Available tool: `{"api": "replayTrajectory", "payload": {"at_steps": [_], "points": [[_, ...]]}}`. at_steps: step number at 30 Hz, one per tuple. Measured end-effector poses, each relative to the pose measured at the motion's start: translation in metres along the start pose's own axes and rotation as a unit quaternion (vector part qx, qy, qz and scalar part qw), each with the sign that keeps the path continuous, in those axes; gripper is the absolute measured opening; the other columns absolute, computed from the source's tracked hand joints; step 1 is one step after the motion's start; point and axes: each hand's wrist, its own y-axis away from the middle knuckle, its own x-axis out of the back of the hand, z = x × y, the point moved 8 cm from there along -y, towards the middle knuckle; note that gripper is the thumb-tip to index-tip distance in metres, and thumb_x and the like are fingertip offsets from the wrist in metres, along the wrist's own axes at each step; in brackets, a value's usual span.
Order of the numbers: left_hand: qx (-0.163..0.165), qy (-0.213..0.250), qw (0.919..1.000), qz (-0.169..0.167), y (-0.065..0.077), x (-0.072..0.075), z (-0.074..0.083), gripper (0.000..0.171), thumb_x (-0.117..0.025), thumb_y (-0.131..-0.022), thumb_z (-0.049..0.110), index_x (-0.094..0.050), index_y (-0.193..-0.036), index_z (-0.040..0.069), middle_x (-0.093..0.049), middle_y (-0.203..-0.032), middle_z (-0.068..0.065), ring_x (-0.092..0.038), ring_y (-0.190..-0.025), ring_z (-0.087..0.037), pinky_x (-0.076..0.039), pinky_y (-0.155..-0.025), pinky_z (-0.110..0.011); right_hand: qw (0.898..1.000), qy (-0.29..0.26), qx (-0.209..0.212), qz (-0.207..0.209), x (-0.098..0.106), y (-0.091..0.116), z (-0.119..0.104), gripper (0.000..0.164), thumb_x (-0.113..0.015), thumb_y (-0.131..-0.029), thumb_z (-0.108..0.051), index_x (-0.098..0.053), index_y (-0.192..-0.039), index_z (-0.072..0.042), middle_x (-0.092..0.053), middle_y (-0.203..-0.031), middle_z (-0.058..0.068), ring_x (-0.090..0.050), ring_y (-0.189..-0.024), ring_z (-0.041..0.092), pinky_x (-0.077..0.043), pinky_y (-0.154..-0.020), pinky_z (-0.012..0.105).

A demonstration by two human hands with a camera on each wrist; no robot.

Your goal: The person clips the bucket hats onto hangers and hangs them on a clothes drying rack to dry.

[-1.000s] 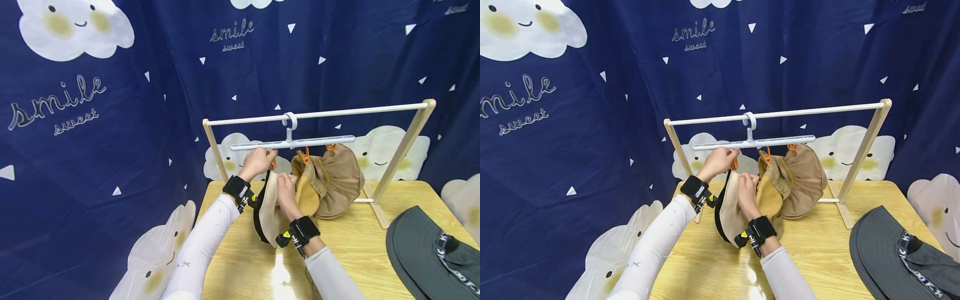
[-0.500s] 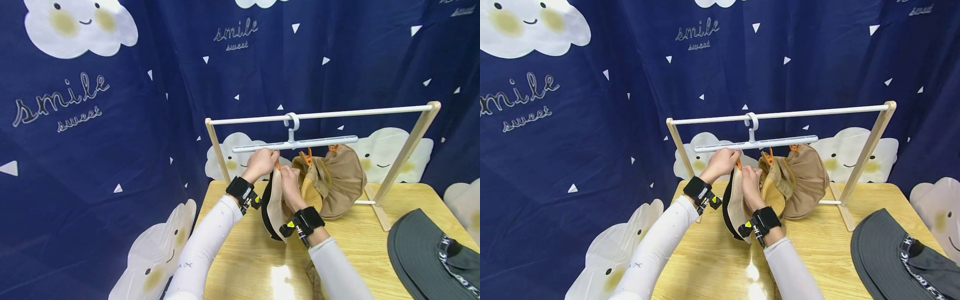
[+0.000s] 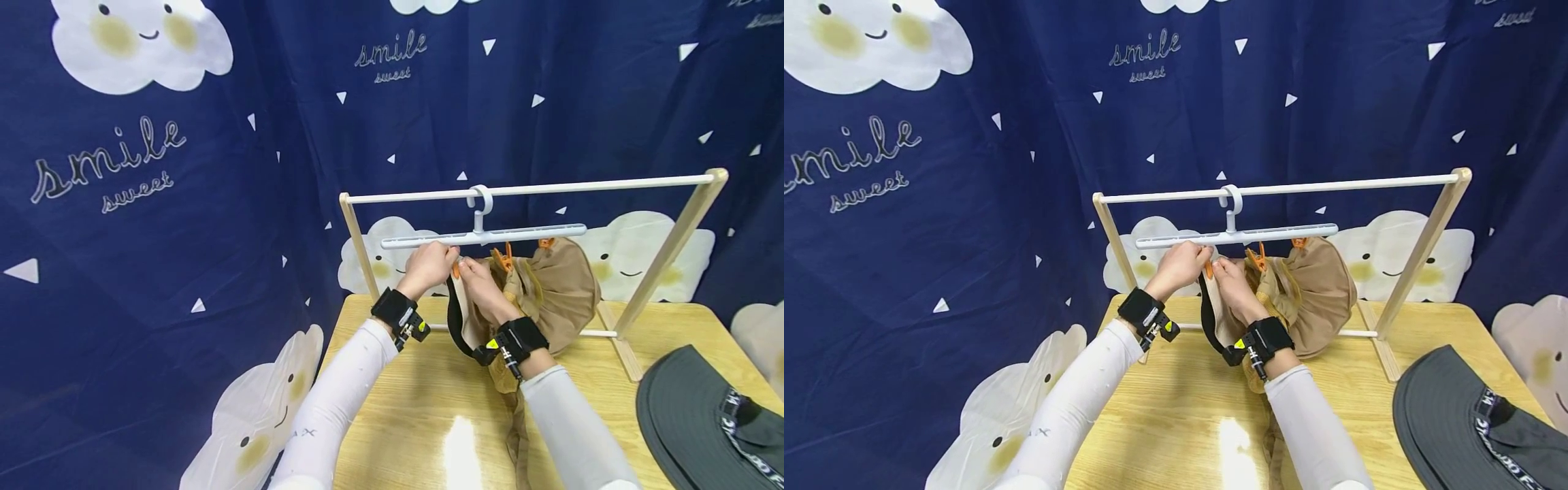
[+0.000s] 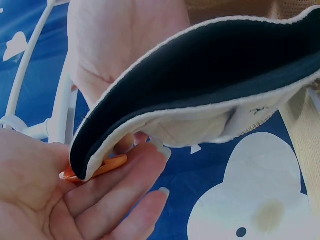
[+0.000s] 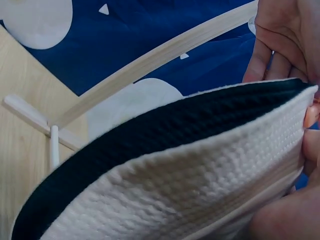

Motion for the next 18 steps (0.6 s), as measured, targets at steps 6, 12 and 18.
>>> {"api": "replayTrajectory", "payload": {"at_steps": [6, 12, 18], "points": [[0.005, -0.007, 0.9999, 0.015, 0.001, 0.0, 0.002, 0.043, -0.054, -0.108, 0.037, -0.059, -0.07, 0.02, -0.064, -0.076, -0.003, -0.065, -0.071, -0.024, -0.047, -0.055, -0.038, 1.0, -0.018, -0.001, -0.013, 0.0, -0.002, 0.001, 0.037, -0.029, -0.115, -0.011, -0.058, -0.123, 0.011, -0.05, -0.119, 0.007, -0.047, -0.111, 0.011, -0.037, -0.095, 0.022], [0.013, 0.027, 0.9995, 0.012, 0.003, -0.004, -0.005, 0.054, -0.054, -0.106, 0.05, -0.062, -0.062, 0.019, -0.065, -0.059, 0.005, -0.064, -0.059, -0.017, -0.043, -0.05, -0.033, 1.0, 0.023, -0.017, -0.003, 0.0, -0.001, 0.002, 0.046, -0.026, -0.116, -0.017, -0.054, -0.136, 0.014, -0.033, -0.146, 0.019, -0.023, -0.137, 0.024, -0.028, -0.105, 0.025], [0.011, 0.059, 0.998, 0.017, 0.008, -0.008, -0.015, 0.062, -0.056, -0.103, 0.057, -0.06, -0.054, 0.019, -0.059, -0.048, 0.009, -0.059, -0.049, -0.013, -0.039, -0.048, -0.03, 0.998, 0.051, -0.032, -0.002, -0.001, 0.004, 0.002, 0.043, -0.027, -0.114, -0.011, -0.051, -0.134, 0.019, -0.026, -0.14, 0.021, -0.015, -0.135, 0.03, -0.016, -0.112, 0.04]]}}
